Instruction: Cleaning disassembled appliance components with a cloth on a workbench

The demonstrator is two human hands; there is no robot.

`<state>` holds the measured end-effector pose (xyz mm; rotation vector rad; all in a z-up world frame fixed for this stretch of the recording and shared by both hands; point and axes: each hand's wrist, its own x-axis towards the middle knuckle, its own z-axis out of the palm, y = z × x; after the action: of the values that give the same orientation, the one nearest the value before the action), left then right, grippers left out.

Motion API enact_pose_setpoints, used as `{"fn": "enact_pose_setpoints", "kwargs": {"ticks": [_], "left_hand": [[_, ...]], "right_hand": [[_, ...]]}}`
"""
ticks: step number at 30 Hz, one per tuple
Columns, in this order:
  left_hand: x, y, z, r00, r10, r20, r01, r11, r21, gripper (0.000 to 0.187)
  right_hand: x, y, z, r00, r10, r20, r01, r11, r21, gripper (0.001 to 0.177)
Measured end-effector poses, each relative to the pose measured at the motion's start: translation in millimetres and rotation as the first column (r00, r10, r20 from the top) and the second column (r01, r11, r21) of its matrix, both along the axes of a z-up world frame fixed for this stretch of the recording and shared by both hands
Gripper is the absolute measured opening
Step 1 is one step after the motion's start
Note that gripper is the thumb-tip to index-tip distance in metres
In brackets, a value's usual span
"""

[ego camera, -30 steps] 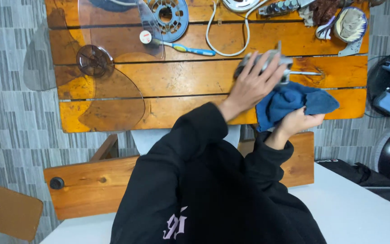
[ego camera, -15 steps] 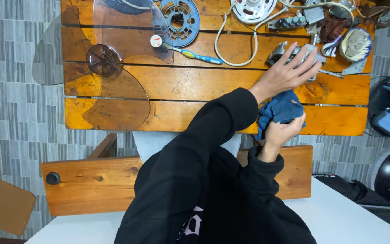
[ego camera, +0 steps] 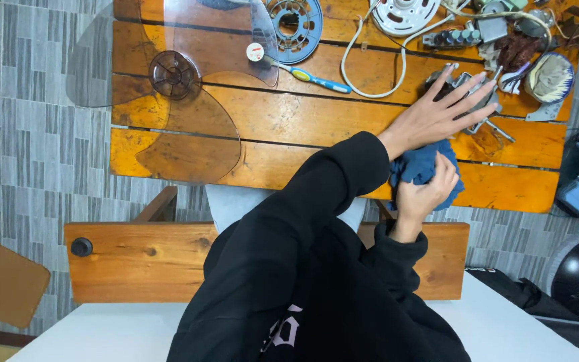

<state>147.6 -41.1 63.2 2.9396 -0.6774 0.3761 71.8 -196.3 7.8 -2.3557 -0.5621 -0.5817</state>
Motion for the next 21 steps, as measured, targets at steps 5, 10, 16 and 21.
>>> {"fn": "enact_pose_setpoints", "kwargs": {"ticks": [5, 10, 16, 21], "left_hand": [[-50, 19, 7, 0.967, 0.208, -0.147, -0.226, 0.967, -0.116, 0.077], [-206, 97, 73, 0.983, 0.18, -0.025, -0.147, 0.709, -0.69, 0.06], [-292, 252, 46, 0.61, 0.792, -0.012, -0.647, 0.49, -0.584, 0.044], [-267, 335, 6, 0.554, 0.81, -0.193, -0.816, 0.484, -0.316, 0.071]], "right_hand": [[9, -13, -20, 0.999, -0.018, 0.033, 0.017, 1.0, 0.021, 0.037], [6, -7, -18, 1.0, -0.027, -0.01, 0.028, 0.996, 0.084, 0.014], [4, 41, 10, 0.963, 0.217, -0.161, -0.061, 0.757, 0.651, 0.018], [18, 44, -43, 0.812, 0.194, -0.551, 0.46, 0.368, 0.808, 0.05]]}}
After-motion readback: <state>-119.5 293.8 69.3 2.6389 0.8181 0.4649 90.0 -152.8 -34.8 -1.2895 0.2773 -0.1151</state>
